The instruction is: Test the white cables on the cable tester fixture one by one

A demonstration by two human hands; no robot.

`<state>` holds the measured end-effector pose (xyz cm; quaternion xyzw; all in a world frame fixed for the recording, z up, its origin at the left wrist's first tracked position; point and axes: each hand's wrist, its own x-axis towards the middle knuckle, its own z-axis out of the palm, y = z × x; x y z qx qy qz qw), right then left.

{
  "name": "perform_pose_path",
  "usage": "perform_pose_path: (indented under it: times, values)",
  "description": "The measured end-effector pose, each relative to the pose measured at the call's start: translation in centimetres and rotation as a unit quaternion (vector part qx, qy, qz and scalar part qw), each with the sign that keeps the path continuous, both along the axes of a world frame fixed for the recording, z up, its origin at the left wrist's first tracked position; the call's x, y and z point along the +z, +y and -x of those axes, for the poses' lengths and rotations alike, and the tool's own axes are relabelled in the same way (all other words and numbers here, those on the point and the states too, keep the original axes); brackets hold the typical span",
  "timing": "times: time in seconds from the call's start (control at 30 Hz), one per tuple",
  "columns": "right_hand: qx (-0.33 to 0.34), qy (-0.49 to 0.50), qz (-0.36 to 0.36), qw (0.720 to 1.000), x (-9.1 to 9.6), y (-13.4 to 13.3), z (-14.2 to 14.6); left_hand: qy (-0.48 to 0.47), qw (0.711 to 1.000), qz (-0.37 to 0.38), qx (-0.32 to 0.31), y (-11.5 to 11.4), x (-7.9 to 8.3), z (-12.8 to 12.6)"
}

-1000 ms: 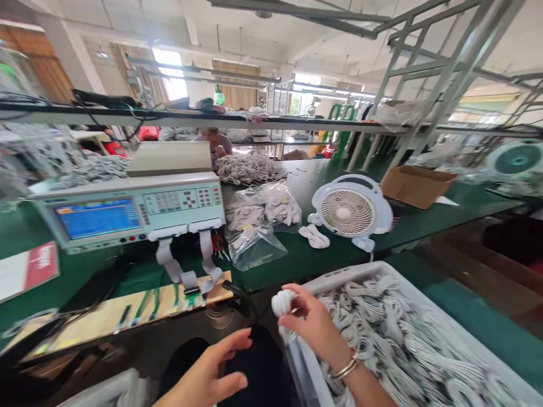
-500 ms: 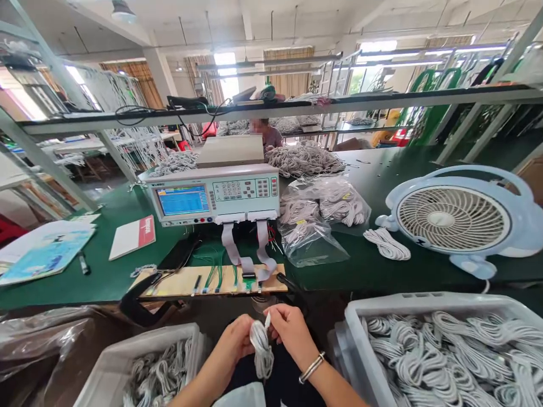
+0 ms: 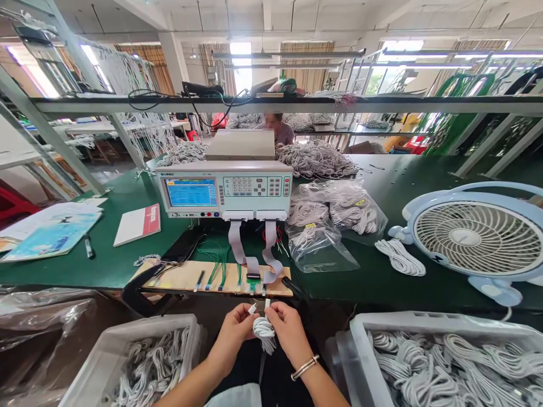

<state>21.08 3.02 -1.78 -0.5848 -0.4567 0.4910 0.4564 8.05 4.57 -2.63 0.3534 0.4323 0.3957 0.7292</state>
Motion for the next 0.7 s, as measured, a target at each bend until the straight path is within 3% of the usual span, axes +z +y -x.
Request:
perform_pose_path:
  times: [0.13, 0.27, 0.47, 0.7]
  values:
    - [0.008, 0.010, 0.010, 1.000, 0.2, 1.0, -0.4, 0.015, 0.999, 0.004, -0.046, 0.7, 0.5, 0.6]
    - [-0.013, 0.084, 0.043, 0.995, -0.3, 1.3, 0.1, -0.006, 0.998, 0.027, -0.056, 1.4, 0.5, 1.3]
    - [-0.063, 0.133, 0.058, 0.987, -1.1, 1.2, 1.0, -0.014, 0.998, 0.063, -0.024, 2.2, 0.3, 1.8]
    - [-0.004, 0.042, 0.044, 0.998, 0.1, 0.6, -0.6, -0.087, 0.989, 0.089, 0.077, 1.6, -0.2, -0.2]
